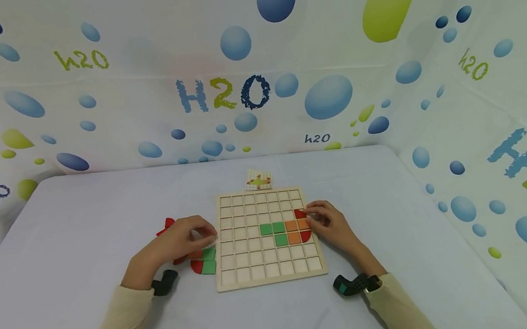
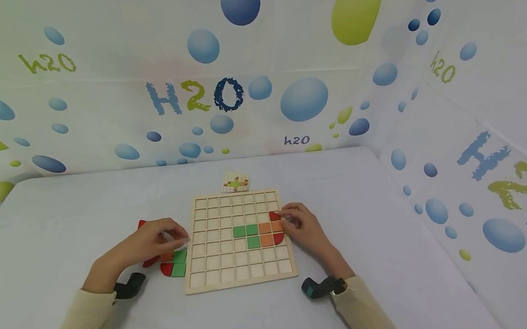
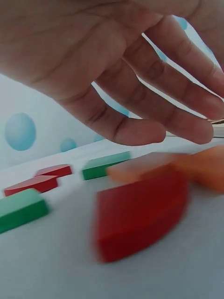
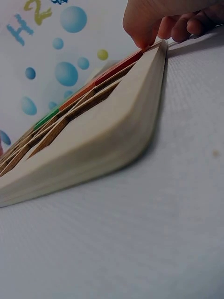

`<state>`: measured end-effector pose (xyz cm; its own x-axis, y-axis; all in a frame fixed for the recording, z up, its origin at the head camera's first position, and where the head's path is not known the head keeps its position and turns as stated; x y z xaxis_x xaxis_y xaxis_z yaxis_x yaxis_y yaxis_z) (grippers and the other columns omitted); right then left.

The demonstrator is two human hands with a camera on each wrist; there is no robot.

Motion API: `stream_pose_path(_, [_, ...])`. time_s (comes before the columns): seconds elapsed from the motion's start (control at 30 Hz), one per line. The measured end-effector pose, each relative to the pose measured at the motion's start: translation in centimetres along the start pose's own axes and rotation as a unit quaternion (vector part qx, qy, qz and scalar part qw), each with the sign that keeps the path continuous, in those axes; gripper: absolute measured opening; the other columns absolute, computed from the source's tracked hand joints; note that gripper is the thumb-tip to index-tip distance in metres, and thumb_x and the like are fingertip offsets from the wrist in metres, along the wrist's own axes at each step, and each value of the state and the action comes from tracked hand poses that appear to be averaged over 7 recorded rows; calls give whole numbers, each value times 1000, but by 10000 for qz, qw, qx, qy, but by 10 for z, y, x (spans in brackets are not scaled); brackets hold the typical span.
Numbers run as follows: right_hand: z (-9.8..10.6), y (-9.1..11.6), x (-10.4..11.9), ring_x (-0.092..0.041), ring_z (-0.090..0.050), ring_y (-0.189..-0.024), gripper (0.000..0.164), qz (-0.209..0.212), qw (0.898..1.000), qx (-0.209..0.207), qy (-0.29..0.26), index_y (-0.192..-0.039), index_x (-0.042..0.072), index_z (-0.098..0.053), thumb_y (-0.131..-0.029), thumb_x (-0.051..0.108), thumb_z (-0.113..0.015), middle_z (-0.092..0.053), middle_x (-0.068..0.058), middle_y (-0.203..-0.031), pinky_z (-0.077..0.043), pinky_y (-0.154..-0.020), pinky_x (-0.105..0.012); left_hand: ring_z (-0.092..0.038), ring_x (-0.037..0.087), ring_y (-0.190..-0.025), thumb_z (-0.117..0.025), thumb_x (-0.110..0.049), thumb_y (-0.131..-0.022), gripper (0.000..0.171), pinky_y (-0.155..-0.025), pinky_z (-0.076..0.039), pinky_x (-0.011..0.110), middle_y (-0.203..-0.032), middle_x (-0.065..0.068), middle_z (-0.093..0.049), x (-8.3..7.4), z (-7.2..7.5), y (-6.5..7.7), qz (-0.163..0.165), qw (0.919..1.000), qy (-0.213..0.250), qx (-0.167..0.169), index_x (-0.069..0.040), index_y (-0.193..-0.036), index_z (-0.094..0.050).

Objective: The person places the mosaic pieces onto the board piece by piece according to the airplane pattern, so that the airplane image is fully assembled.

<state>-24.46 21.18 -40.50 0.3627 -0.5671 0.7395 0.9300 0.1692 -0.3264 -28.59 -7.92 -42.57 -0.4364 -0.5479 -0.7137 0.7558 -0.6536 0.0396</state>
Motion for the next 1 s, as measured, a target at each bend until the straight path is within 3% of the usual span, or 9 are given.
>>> stream_pose_path(0.23, [1,0,3,-35,-52,-81,21,-54,10000,17,2,-109,-11,-67,-89,-4,-65,-58,-29,-117,-43,-67,-29,-57,20,-100,-74,-18,-86,25,-90,-48,38,-106,1,-65,9,1,10,149,9996,66,213,-7,-108,-69])
stream_pose_path(0.37, [1,0,3,-35,-51,-82,21,-76,10000,25,-34,-109,-11,-66,-90,-3,-65,-58,-30,-117,-43,-67,-28,-55,24,-105,-76,-17,-84,24,-93,-45,40,-108,2,-64,4,-4,13,-110,9988,169,446,-7,-105,-71])
stream_pose_path(0.57, [0,0,2,-36,-51,-82,22,-47,10000,17,-77,-110,-11,-66,-89,-4,-65,-57,-29,-117,-43,-67,-29,-53,25,-103,-76,-14,-82,11,-90,-45,37,-103,1,-62,-3,-6,14,-450,9978,-27,486,-11,-93,-73])
stream_pose_path(0.83, [0,2,1,-36,-51,-82,21,-17,10000,45,-59,-109,-12,-66,-90,-4,-64,-58,-30,-117,-42,-67,-24,-52,20,-100,-77,-12,-81,15,-89,-45,36,-98,-5,-63,1,-7,15,-389,9982,-133,437,-14,-94,-70])
stream_pose_path(1.0, [0,2,1,-38,-51,-83,21,-81,9999,46,-39,-110,-11,-66,-90,-4,-64,-57,-29,-117,-41,-67,-23,-51,18,-95,-76,-10,-81,15,-83,-46,31,-96,-4,-63,3,-8,15,-341,9982,136,466,-12,-95,-69])
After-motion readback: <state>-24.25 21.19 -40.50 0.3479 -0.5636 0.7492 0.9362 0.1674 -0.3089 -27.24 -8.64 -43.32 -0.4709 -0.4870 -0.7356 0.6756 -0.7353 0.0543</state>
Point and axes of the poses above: each hand's wrist, its own y-axis away from the middle knuckle, its own z-axis out of the back of the hand, x = y × z, the point moved 10 cm from there along -y, towards the middle knuckle
